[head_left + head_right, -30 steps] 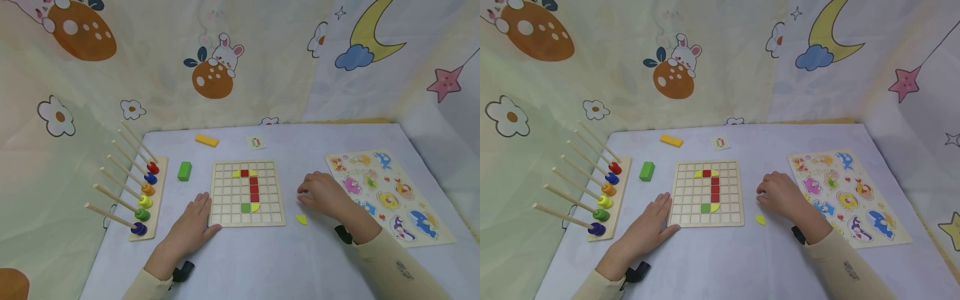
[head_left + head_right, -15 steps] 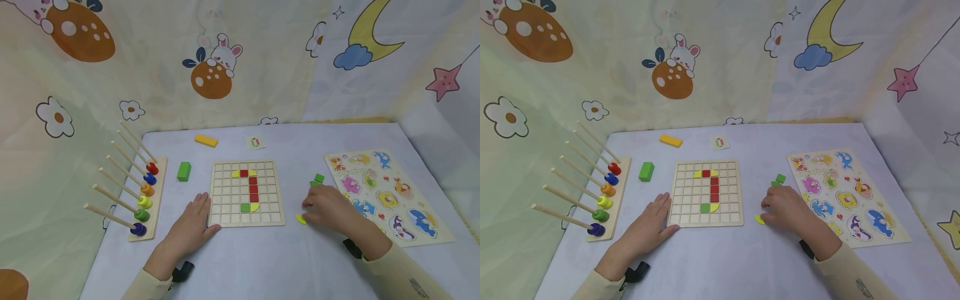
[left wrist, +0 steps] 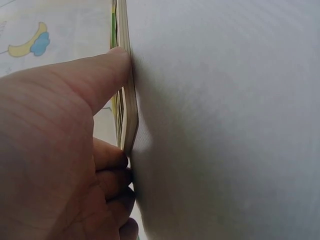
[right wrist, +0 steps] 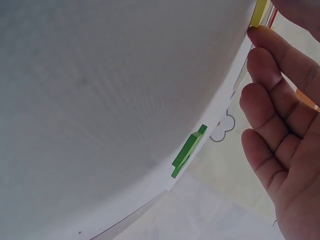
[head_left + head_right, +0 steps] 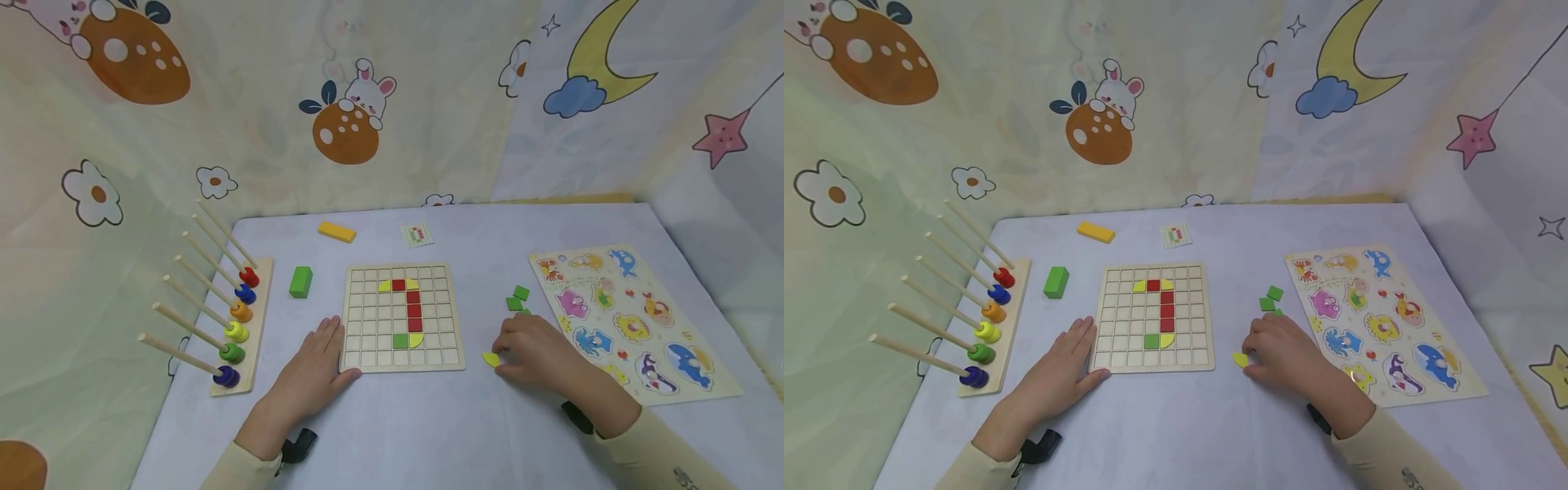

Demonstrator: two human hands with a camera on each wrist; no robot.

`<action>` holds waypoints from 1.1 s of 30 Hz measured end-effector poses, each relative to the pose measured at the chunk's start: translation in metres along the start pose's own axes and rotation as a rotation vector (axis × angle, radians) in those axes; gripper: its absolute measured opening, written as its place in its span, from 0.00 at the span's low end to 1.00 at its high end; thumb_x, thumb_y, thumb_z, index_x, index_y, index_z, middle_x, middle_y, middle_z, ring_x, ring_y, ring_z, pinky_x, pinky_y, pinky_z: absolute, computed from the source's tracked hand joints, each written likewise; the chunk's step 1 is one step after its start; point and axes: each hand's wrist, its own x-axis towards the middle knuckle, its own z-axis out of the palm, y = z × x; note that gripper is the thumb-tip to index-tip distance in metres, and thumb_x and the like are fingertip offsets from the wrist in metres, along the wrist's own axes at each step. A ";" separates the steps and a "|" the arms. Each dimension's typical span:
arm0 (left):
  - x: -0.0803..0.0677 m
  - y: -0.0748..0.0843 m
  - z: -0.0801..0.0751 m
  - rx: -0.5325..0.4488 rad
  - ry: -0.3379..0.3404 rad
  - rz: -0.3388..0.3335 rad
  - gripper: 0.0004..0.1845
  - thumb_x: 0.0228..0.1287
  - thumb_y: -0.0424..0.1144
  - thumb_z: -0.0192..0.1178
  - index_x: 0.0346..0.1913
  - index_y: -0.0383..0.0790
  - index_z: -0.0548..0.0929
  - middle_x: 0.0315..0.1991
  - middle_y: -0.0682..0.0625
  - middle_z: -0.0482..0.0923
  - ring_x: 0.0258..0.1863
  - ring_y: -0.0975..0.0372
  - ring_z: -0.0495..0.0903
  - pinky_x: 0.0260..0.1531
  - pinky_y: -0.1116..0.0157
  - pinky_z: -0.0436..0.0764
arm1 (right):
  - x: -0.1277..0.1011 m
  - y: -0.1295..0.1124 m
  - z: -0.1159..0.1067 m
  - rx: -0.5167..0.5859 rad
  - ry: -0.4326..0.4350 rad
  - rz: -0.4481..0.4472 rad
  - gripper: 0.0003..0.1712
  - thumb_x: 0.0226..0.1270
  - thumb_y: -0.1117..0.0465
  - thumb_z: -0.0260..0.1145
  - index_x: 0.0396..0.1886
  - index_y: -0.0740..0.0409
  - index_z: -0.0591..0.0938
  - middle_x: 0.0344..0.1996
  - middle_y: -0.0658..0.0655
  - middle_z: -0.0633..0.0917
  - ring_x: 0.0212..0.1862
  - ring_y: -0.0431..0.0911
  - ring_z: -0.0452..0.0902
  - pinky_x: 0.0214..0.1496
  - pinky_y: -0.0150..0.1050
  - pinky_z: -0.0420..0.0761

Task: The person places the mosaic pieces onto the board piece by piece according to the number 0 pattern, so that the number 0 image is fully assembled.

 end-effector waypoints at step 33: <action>-0.001 0.000 0.002 0.010 0.017 -0.002 0.53 0.71 0.64 0.62 0.83 0.33 0.54 0.86 0.40 0.46 0.87 0.48 0.45 0.84 0.45 0.54 | 0.028 -0.025 -0.011 -0.027 0.085 -0.058 0.13 0.50 0.52 0.86 0.35 0.47 0.93 0.32 0.44 0.85 0.38 0.40 0.73 0.45 0.41 0.80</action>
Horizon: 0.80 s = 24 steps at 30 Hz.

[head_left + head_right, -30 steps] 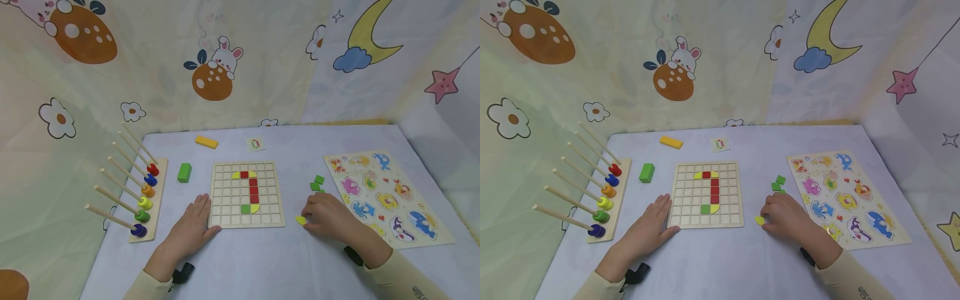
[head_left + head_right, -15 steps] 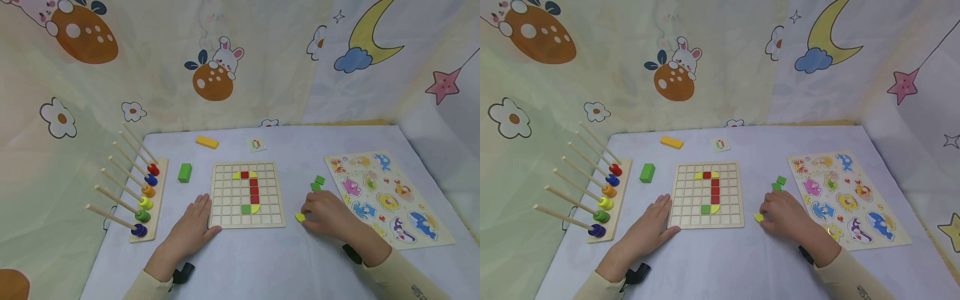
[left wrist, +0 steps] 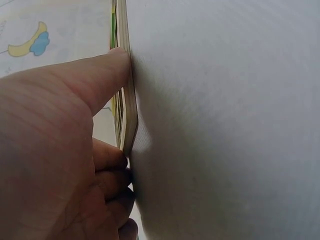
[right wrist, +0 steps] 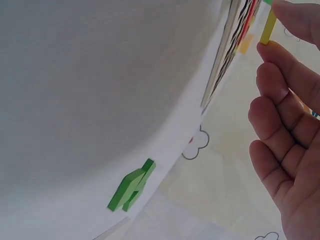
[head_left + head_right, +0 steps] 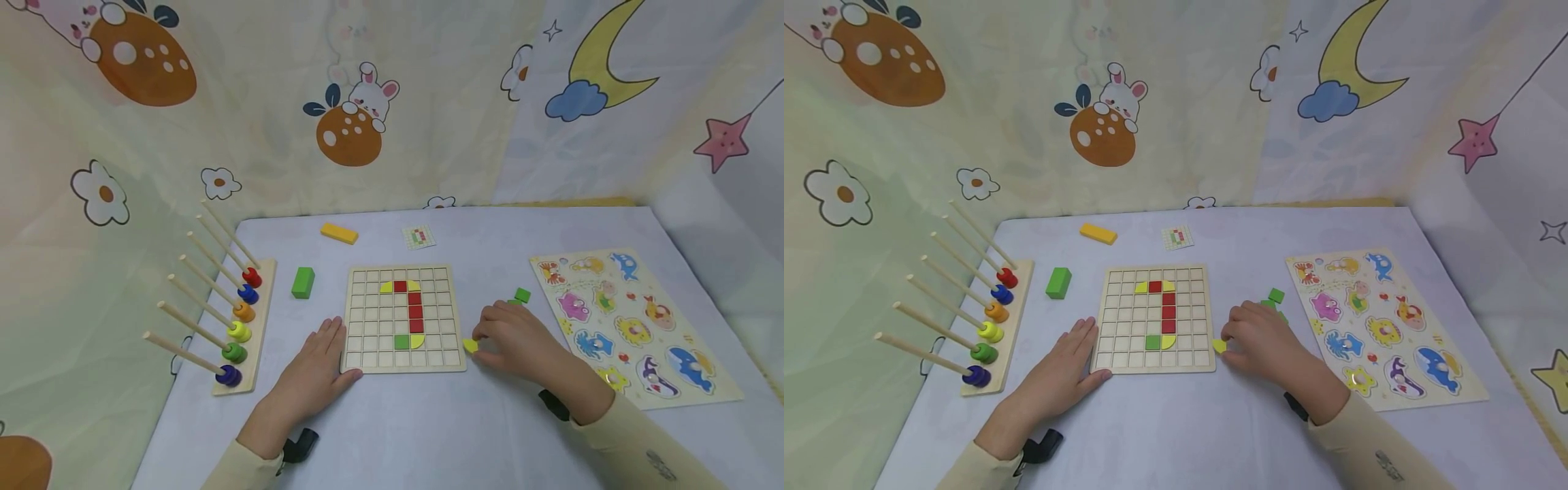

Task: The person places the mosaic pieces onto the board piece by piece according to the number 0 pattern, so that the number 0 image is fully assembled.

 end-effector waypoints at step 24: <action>-0.001 0.000 -0.001 0.014 -0.018 -0.012 0.53 0.70 0.65 0.61 0.84 0.35 0.53 0.86 0.42 0.46 0.87 0.49 0.45 0.84 0.46 0.54 | 0.034 -0.025 0.001 0.055 0.033 -0.050 0.12 0.51 0.52 0.85 0.34 0.48 0.93 0.32 0.45 0.86 0.37 0.40 0.72 0.50 0.43 0.80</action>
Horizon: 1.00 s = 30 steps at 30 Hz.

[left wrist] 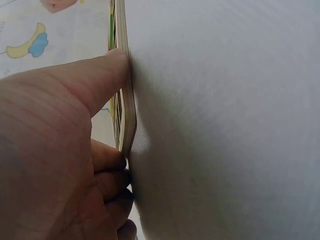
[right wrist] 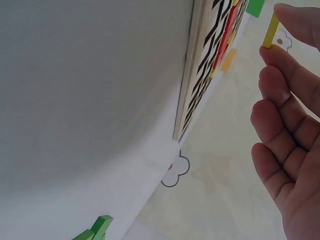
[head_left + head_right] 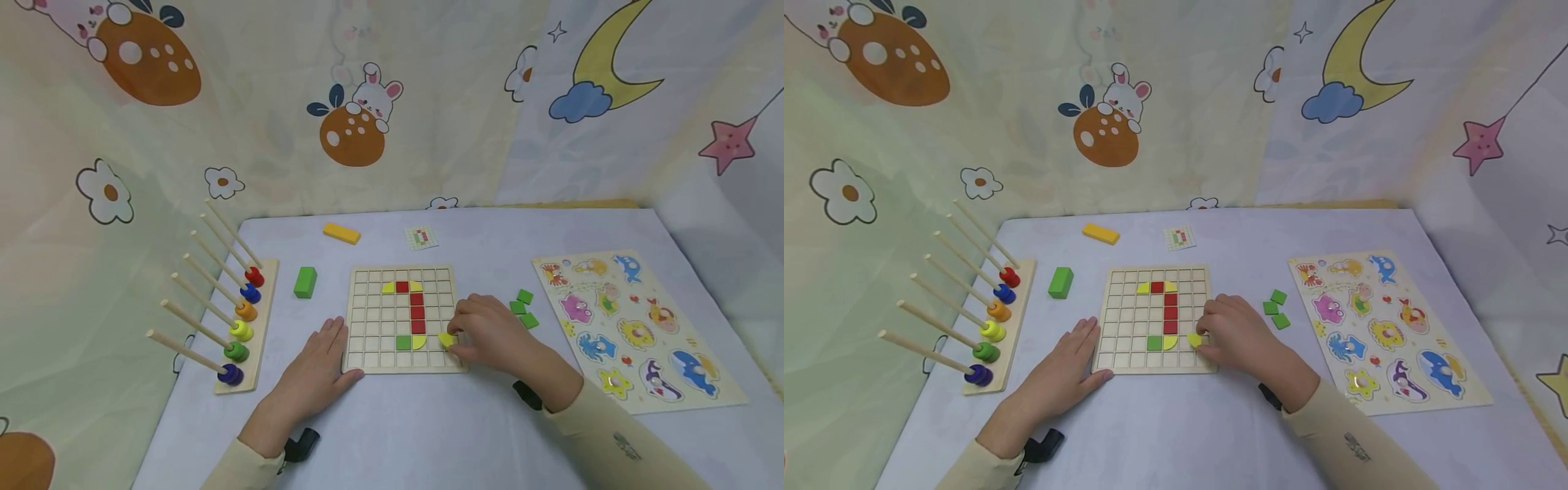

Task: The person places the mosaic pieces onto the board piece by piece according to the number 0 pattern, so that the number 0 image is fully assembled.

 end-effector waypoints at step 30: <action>0.000 0.003 -0.001 0.002 0.022 0.004 0.52 0.70 0.64 0.63 0.83 0.34 0.56 0.86 0.40 0.49 0.86 0.48 0.47 0.84 0.46 0.55 | 0.044 -0.037 0.009 0.006 -0.037 -0.100 0.09 0.54 0.50 0.82 0.31 0.46 0.92 0.28 0.43 0.81 0.36 0.40 0.69 0.45 0.38 0.75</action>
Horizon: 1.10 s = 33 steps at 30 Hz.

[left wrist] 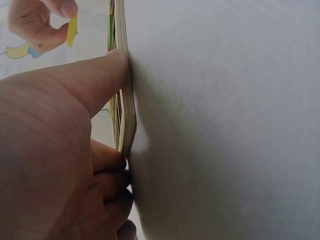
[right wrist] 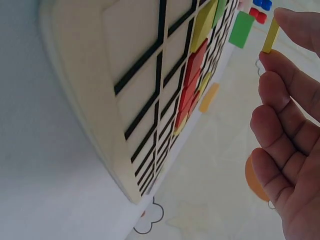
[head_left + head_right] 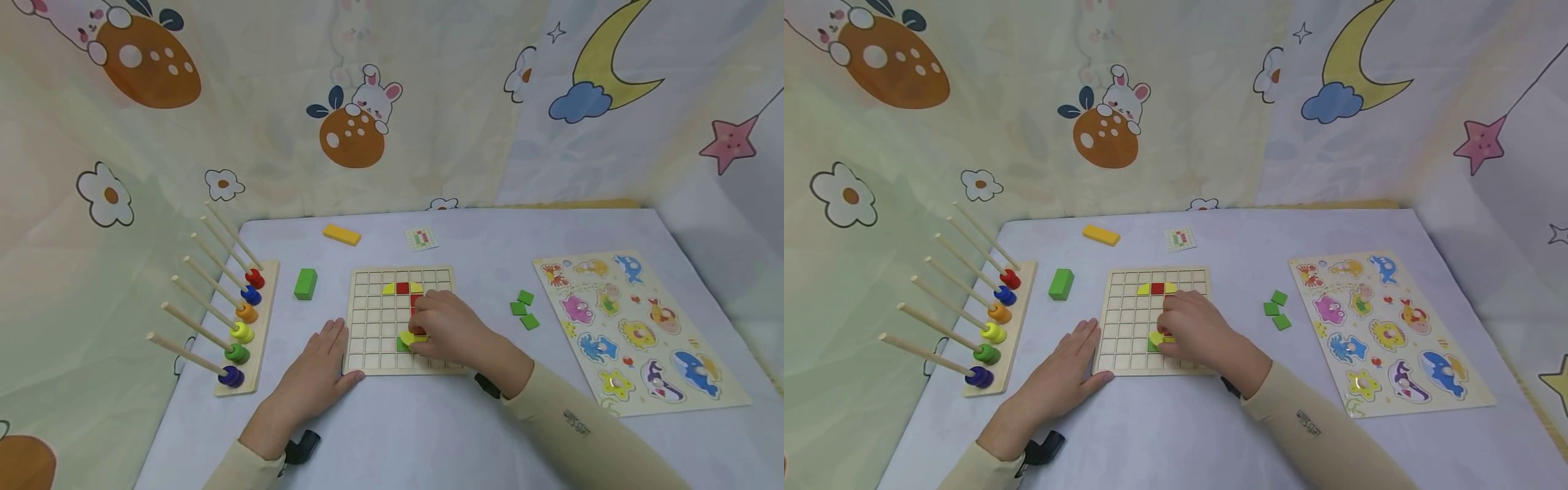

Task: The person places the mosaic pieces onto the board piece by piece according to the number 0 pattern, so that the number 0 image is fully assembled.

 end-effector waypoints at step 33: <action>0.000 -0.002 -0.001 -0.012 -0.025 0.001 0.53 0.70 0.66 0.61 0.84 0.36 0.54 0.86 0.42 0.47 0.87 0.49 0.45 0.84 0.46 0.54 | 0.035 -0.022 0.026 -0.021 -0.157 0.040 0.09 0.58 0.49 0.80 0.29 0.47 0.92 0.26 0.44 0.80 0.37 0.43 0.70 0.57 0.44 0.77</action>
